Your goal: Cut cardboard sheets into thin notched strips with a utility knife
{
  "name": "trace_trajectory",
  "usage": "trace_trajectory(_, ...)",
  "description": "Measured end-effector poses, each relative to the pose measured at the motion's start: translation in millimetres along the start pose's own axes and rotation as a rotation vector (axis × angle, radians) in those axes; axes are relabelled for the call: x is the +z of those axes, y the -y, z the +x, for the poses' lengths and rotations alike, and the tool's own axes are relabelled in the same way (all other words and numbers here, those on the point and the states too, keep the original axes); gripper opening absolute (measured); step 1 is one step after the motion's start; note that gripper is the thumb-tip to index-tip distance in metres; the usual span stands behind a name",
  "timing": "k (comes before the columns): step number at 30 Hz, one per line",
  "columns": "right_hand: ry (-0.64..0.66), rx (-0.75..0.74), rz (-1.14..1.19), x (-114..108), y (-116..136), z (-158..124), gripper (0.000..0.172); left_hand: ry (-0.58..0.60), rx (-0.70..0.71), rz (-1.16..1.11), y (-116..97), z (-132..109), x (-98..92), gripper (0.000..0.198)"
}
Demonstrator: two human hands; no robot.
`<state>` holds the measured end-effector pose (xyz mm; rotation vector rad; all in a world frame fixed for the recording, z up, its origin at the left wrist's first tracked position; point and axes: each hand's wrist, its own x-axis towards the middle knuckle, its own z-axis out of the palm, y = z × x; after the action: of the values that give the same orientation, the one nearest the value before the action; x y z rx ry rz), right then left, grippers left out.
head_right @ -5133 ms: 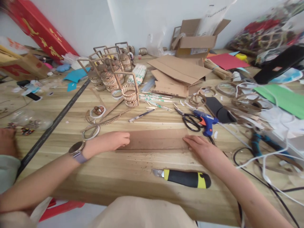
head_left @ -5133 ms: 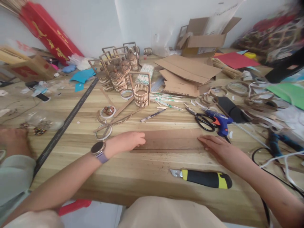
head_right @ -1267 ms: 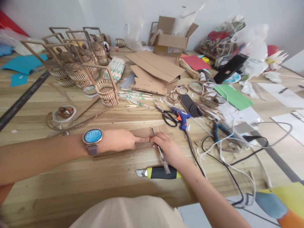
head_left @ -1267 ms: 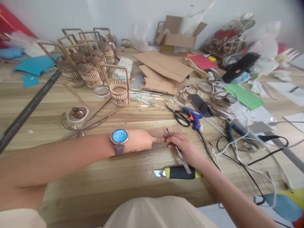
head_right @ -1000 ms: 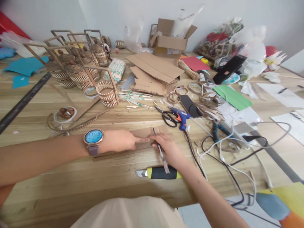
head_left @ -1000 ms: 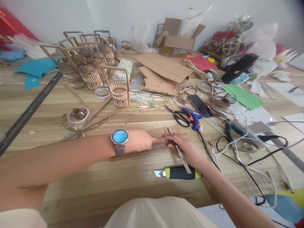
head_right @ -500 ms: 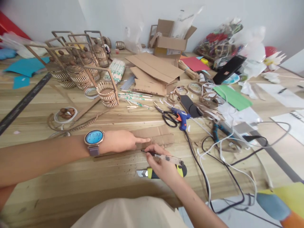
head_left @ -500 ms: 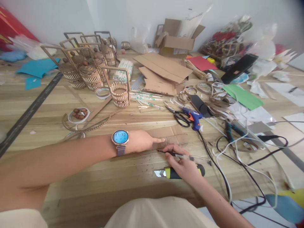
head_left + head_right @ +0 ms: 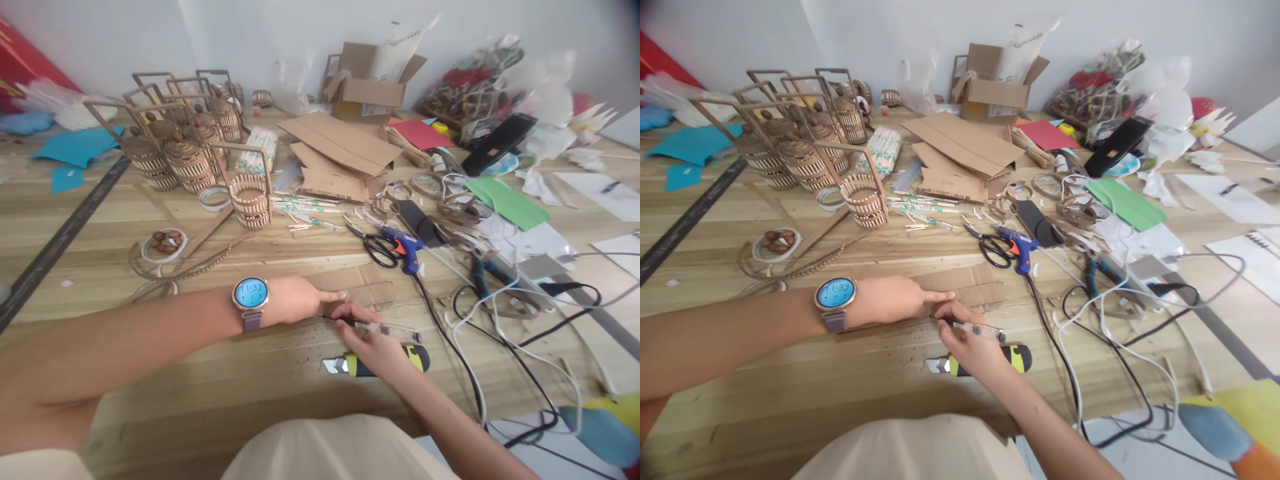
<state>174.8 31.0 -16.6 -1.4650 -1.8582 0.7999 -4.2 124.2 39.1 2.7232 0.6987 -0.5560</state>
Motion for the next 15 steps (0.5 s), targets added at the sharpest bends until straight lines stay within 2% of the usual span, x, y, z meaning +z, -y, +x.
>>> trace_trajectory(2, -0.013, 0.018, -0.011, -4.9, -4.4, -0.2, 0.016, 0.081, 0.002, 0.060, -3.0, -0.9, -5.6, 0.079)
trace_trajectory(6, -0.081, 0.097, -0.070, -25.5, -19.4, -3.7, 0.018, 0.137, -0.010, 0.106, -5.2, -0.9, -11.1, 0.076)
trace_trajectory(15, -0.284, 0.345, -0.354, -82.1, -45.2, -12.3, 0.025, 0.152, 0.041, 0.161, 1.3, 2.8, -0.8, 0.080)
